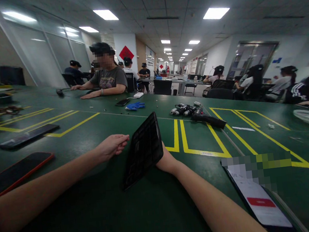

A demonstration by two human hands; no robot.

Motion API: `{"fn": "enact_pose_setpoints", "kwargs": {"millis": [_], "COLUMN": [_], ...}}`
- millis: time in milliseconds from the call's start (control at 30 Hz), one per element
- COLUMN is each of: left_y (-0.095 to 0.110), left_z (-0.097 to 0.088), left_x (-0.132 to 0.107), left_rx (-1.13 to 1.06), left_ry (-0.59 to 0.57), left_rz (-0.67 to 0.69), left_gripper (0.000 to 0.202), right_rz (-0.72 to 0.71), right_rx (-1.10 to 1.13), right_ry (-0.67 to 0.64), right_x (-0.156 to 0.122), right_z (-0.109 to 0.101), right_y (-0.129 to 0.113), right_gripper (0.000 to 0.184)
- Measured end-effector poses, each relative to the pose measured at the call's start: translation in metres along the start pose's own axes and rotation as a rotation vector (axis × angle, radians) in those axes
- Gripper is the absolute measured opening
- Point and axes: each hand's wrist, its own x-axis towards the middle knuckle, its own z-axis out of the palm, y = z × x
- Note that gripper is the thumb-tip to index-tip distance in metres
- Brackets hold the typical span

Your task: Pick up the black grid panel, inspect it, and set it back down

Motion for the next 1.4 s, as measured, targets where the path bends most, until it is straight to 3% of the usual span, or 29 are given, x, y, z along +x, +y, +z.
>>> {"fn": "enact_pose_setpoints", "kwargs": {"millis": [100, 200, 533, 700, 933, 1133, 1300, 1400], "left_y": [0.004, 0.005, -0.009, -0.014, -0.015, -0.016, -0.016, -0.014], "left_z": [0.005, 0.010, 0.018, 0.022, 0.018, 0.017, 0.018, 0.019], "left_x": [-0.007, -0.011, -0.012, -0.015, -0.025, -0.025, -0.027, -0.026], "left_rx": [0.017, 0.074, 0.387, 0.547, 0.898, 0.977, 1.003, 1.014], "left_ry": [-0.175, -0.256, -0.146, -0.052, -0.030, -0.001, -0.073, -0.033], "left_rz": [0.032, 0.084, 0.289, 0.474, 0.708, 0.704, 0.703, 0.669], "left_gripper": [0.015, 0.018, 0.020, 0.014, 0.021, 0.020, 0.019, 0.019], "right_rz": [-0.014, -0.045, -0.014, 0.017, 0.078, 0.087, 0.106, 0.095], "right_rx": [0.021, 0.043, 0.078, 0.083, 0.115, 0.109, 0.116, 0.112], "right_ry": [0.024, 0.021, 0.029, 0.030, 0.026, 0.027, 0.033, 0.037], "right_x": [0.001, 0.003, 0.003, 0.002, -0.002, -0.002, -0.002, -0.001], "right_z": [0.001, -0.001, -0.006, -0.006, -0.004, -0.003, -0.003, -0.004], "right_y": [-0.001, -0.007, -0.012, -0.011, -0.006, -0.005, -0.005, -0.007], "right_gripper": [0.049, 0.045, 0.044, 0.042, 0.049, 0.050, 0.049, 0.047]}}
